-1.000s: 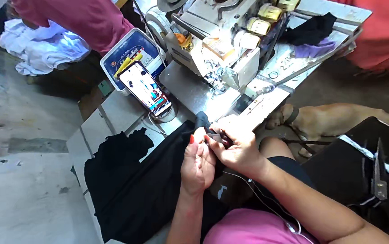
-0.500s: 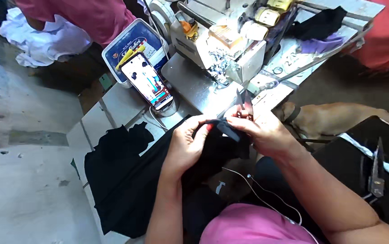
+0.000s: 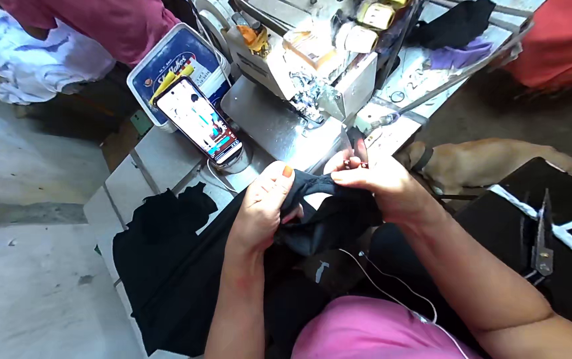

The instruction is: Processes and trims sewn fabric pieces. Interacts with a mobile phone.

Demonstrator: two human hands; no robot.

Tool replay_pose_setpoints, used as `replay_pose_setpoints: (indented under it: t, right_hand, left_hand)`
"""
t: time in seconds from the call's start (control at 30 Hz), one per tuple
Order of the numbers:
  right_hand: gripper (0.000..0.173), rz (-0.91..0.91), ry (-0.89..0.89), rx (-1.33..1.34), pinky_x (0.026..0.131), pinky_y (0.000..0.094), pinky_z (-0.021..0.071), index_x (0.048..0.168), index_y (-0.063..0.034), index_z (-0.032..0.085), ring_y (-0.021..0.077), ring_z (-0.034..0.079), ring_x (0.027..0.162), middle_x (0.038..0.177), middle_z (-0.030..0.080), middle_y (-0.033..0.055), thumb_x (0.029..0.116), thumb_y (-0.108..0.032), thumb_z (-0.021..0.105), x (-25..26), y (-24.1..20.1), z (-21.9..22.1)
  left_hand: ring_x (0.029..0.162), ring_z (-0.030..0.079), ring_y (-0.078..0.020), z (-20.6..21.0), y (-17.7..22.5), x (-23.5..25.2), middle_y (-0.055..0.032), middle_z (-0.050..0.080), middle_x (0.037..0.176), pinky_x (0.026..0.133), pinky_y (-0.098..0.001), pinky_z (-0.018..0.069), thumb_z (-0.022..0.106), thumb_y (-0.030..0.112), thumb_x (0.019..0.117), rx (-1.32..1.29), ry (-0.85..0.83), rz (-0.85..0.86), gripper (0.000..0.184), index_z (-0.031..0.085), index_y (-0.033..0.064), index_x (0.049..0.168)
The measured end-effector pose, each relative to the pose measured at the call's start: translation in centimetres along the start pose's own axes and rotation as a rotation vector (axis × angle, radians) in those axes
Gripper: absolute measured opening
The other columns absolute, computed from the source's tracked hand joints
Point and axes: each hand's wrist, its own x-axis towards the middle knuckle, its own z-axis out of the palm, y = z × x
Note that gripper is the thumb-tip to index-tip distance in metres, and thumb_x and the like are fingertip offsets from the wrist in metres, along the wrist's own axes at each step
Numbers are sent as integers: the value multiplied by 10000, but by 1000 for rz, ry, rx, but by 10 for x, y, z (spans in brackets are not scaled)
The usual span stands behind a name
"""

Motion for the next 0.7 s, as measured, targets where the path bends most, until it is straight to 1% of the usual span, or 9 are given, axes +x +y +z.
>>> replay_pose_setpoints:
  t: [0.13, 0.23, 0.3, 0.33, 0.37, 0.43, 0.5, 0.6, 0.7]
  right_hand:
    - [200, -47, 0, -89, 528, 135, 476, 813, -147, 642, -27, 566, 578, 669, 615, -86, 911, 8, 562, 0, 0, -2]
    - [218, -42, -5, -41, 515, 131, 469, 803, -143, 616, -29, 552, 560, 651, 599, -81, 928, 17, 535, 1, 2, -2]
    - [223, -33, -7, -12, 521, 131, 473, 803, -141, 605, -25, 557, 568, 658, 599, -76, 935, 21, 526, 0, 1, 0]
    - [221, -32, -3, -10, 527, 131, 479, 812, -138, 608, -22, 565, 578, 669, 607, -74, 938, 24, 528, 0, 1, 0]
    - [218, -33, -1, -12, 529, 130, 478, 820, -140, 608, -23, 566, 581, 674, 608, -76, 938, 25, 529, 0, 0, 0]
    - [217, -35, -5, -15, 536, 128, 477, 831, -148, 595, -28, 564, 591, 684, 602, -86, 938, 28, 526, 1, 1, 0]
    - [215, -44, -3, -26, 536, 131, 474, 828, -150, 592, -26, 559, 594, 683, 597, -86, 933, 26, 526, 1, 2, 0]
    - [215, -40, -10, -20, 535, 131, 475, 826, -145, 599, -27, 560, 591, 679, 599, -82, 939, 23, 527, 1, 3, 0]
    - [227, -28, -7, -9, 532, 130, 477, 805, -149, 589, -27, 565, 585, 671, 603, -82, 940, 22, 522, 1, 2, 2]
  left_hand:
    - [484, 478, 31, -1, 3, 1, 101, 512, 584, 506, -127, 448, 301, 90, 1074, -33, -26, -29, 314, 551, 162, 899]
    - [467, 462, 32, -3, 2, 2, 106, 490, 569, 492, -125, 436, 337, 117, 1072, -59, -61, -39, 295, 551, 170, 876]
    - [484, 477, 44, -8, 0, 2, 125, 510, 580, 504, -123, 442, 541, 224, 1038, -44, -109, -28, 164, 606, 199, 889]
    - [496, 489, 50, -10, 0, 2, 130, 534, 590, 508, -120, 444, 683, 289, 970, -19, -122, -22, 107, 649, 207, 908]
    - [505, 500, 54, -11, -1, 2, 130, 554, 597, 510, -117, 446, 750, 276, 910, 21, -130, -13, 113, 666, 202, 929]
    - [518, 523, 50, -11, 0, 2, 109, 601, 623, 515, -115, 457, 715, 106, 875, 104, -123, 4, 106, 673, 161, 955]
    - [496, 495, 48, -8, 0, 1, 105, 580, 600, 494, -118, 437, 623, 2, 903, 146, -89, -7, 147, 684, 132, 935]
    - [482, 482, 48, -8, 0, 1, 106, 555, 576, 496, -120, 435, 529, 11, 988, 103, -77, -42, 191, 671, 126, 932]
    - [478, 470, 50, -7, -1, 1, 111, 538, 574, 500, -115, 434, 476, 27, 1023, 89, -64, -41, 219, 651, 128, 936]
